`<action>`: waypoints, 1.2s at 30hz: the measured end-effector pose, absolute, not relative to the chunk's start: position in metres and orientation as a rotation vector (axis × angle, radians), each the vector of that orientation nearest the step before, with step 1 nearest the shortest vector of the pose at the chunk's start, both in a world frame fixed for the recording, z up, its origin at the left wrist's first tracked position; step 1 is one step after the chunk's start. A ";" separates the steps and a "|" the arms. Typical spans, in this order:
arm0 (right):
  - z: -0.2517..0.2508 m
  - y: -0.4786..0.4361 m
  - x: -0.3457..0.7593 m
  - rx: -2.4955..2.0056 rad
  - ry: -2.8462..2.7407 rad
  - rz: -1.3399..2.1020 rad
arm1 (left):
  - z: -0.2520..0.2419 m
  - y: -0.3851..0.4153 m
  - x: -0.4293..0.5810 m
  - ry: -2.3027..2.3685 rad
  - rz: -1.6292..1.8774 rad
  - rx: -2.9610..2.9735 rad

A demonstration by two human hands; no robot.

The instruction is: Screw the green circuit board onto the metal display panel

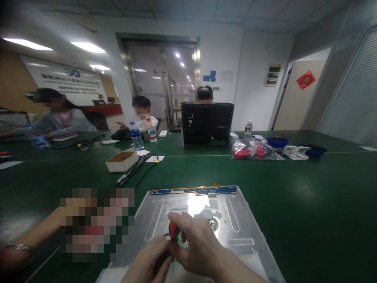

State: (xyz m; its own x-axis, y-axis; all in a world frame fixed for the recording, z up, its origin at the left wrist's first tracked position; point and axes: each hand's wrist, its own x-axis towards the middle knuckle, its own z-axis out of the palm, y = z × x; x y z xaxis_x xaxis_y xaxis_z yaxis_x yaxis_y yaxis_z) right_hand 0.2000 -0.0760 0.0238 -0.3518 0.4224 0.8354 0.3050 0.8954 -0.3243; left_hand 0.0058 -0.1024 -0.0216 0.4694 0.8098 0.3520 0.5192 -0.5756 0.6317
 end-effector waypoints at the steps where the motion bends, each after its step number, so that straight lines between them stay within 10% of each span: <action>1: 0.024 -0.076 0.200 -0.528 -1.963 0.144 | -0.021 -0.103 0.006 1.112 0.893 2.275; 36: 0.031 -0.078 0.202 -0.462 -1.965 0.166 | -0.025 -0.103 0.004 1.133 0.882 2.273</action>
